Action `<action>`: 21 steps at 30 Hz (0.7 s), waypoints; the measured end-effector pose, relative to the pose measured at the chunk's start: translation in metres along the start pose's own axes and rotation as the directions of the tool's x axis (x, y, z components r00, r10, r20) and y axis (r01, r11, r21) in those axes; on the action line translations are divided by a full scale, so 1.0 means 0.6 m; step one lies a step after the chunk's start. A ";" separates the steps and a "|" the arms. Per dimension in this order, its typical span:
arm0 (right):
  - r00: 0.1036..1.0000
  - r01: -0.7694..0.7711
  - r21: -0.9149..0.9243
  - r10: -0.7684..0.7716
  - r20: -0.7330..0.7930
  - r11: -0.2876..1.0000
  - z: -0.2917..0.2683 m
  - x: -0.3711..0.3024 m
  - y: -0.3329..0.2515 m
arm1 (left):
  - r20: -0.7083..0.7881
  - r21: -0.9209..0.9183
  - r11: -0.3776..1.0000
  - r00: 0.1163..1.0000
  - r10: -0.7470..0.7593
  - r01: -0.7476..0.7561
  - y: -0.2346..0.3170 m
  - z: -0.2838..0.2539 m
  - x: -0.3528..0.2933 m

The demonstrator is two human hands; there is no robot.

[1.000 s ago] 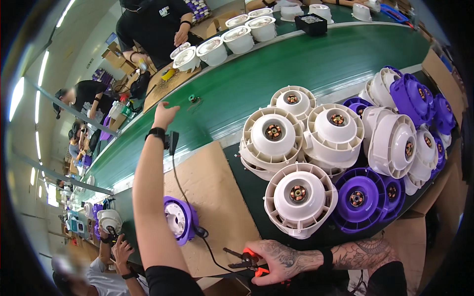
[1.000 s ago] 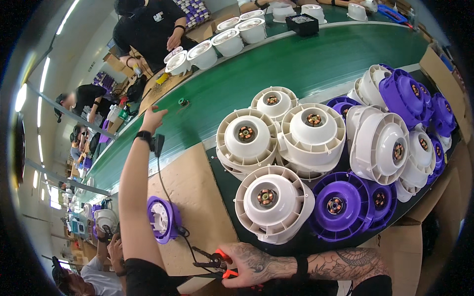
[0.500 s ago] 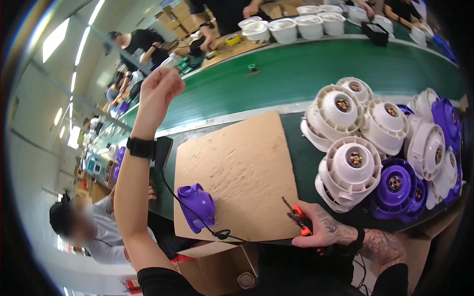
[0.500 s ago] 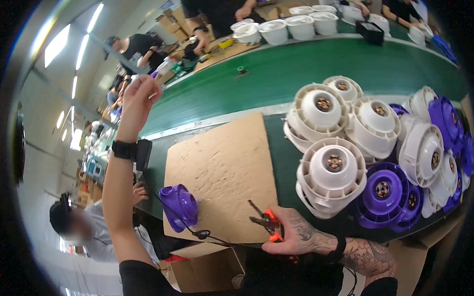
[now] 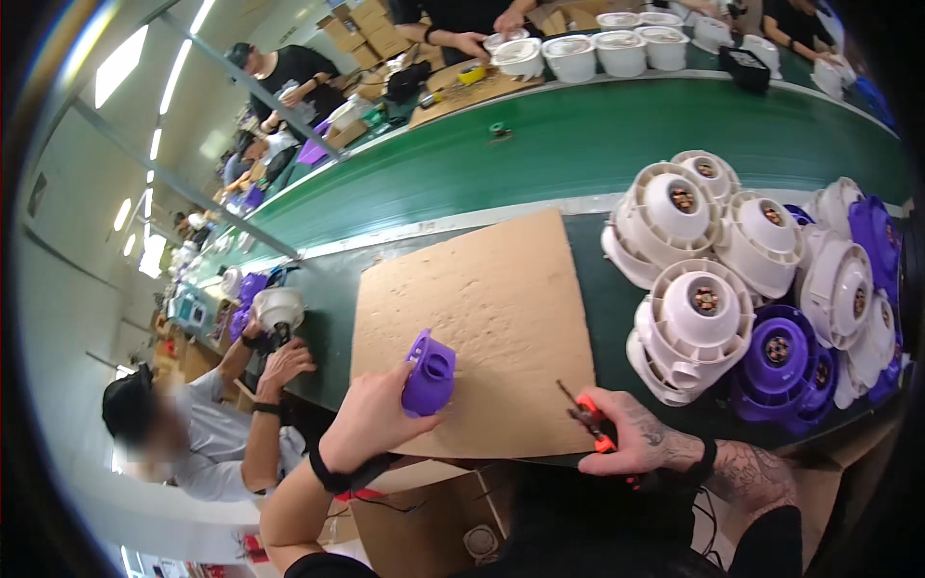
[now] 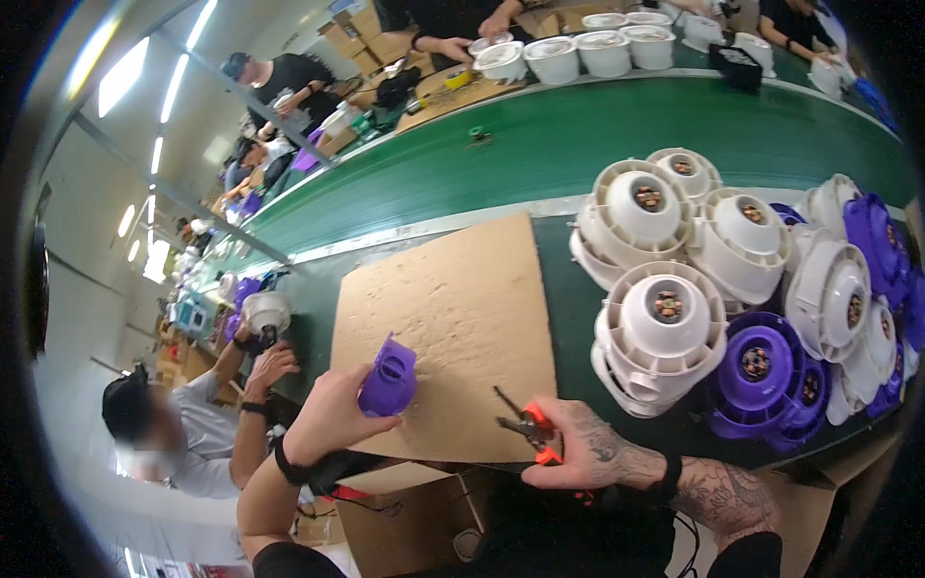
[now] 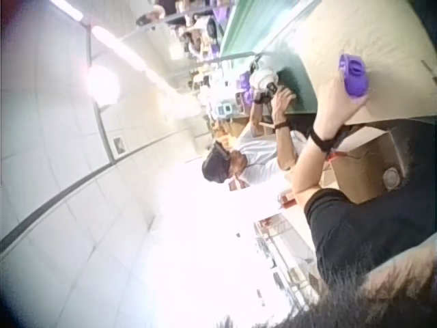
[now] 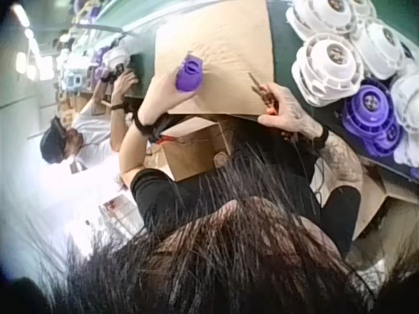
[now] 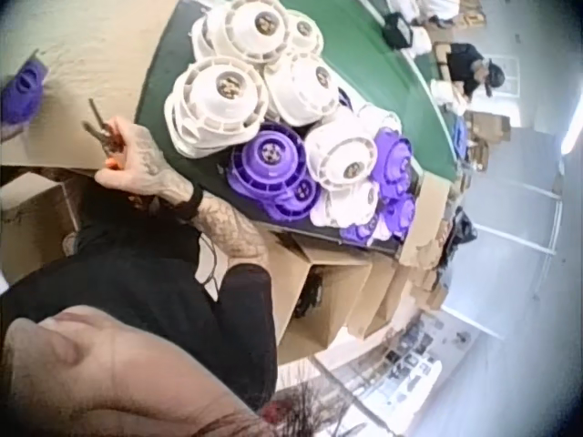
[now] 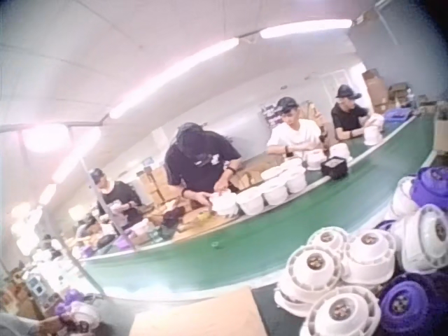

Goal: The person uses pliers to manipulate internal components of white and purple plastic housings on a green assembly table. They repeatedly pick up units, adjust internal parts, and place them into cardboard boxes. Other workers are visible in the background performing similar tasks.

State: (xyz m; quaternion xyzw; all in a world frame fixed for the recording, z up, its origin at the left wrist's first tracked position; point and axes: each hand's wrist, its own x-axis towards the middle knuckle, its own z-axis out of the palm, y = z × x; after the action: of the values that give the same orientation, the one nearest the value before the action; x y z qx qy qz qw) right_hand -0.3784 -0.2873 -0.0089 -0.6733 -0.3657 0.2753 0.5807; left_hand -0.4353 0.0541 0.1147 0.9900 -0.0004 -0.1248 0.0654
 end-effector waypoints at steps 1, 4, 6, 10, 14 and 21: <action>1.000 -0.010 -0.007 0.010 0.007 1.000 -0.001 0.000 -0.002 | -0.065 0.037 0.999 0.997 0.034 -0.032 0.022 -0.001 -0.004; 1.000 -0.021 0.012 0.021 0.004 1.000 -0.005 -0.003 -0.001 | -0.066 0.089 0.985 0.985 0.157 -0.151 0.064 -0.031 0.016; 0.999 -0.034 0.052 0.034 0.005 0.998 -0.009 -0.005 0.001 | -0.103 0.119 0.961 0.959 0.263 -0.251 0.069 -0.042 0.063; 0.999 -0.037 0.104 0.038 -0.006 0.994 -0.007 -0.002 0.001 | -0.209 0.263 0.895 0.884 0.417 -0.360 0.073 -0.052 0.210; 0.999 0.040 0.068 -0.038 -0.030 0.997 -0.004 -0.002 0.014 | -0.282 0.317 0.914 0.895 0.345 -0.253 0.099 -0.017 0.396; 0.999 0.048 0.145 -0.049 0.001 0.988 -0.004 0.004 0.024 | -0.531 0.029 0.910 0.765 0.365 -0.414 0.081 0.057 0.641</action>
State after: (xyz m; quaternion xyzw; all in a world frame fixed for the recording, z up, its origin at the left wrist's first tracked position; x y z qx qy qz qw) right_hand -0.3728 -0.2874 -0.0226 -0.6198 -0.3623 0.2882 0.6337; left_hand -0.0701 -0.0051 -0.0067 0.9599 -0.1825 0.1667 0.1321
